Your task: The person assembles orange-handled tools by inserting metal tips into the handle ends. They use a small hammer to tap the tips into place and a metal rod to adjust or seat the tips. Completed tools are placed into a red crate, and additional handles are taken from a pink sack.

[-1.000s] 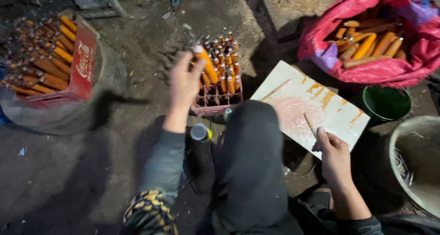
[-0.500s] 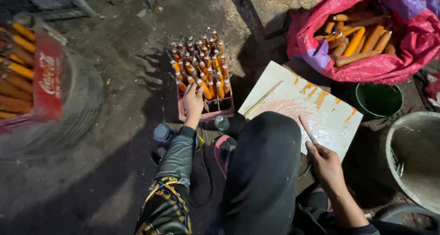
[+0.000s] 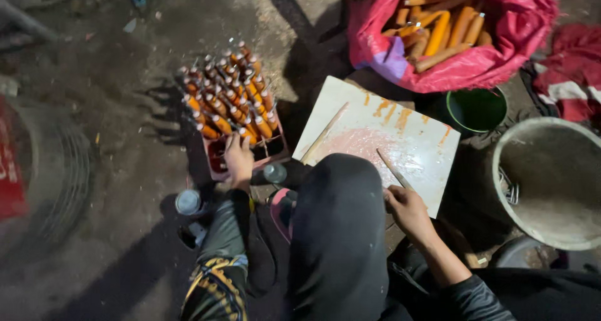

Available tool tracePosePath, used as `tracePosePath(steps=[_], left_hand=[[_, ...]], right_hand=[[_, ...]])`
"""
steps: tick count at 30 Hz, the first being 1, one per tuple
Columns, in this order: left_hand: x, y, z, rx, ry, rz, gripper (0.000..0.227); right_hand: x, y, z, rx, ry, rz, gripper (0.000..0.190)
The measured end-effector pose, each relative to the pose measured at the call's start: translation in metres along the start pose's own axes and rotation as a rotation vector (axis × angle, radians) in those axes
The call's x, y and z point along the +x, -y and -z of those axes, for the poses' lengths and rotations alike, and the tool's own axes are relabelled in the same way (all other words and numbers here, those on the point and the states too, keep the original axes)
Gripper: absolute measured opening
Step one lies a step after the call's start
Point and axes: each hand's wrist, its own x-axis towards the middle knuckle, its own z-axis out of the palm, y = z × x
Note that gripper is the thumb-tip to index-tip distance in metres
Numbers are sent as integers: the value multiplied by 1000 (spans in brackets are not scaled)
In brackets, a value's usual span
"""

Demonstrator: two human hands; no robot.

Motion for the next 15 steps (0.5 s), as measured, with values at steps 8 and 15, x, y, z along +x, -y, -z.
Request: tracePosePath(steps=[8, 15], left_hand=[[-19, -1, 20, -25, 41, 92, 53], [-75, -21, 102, -77, 14, 30, 29]], right_hand=[[-2, 10, 9, -175, -181, 205, 27], [7, -11, 46, -509, -302, 105, 24]])
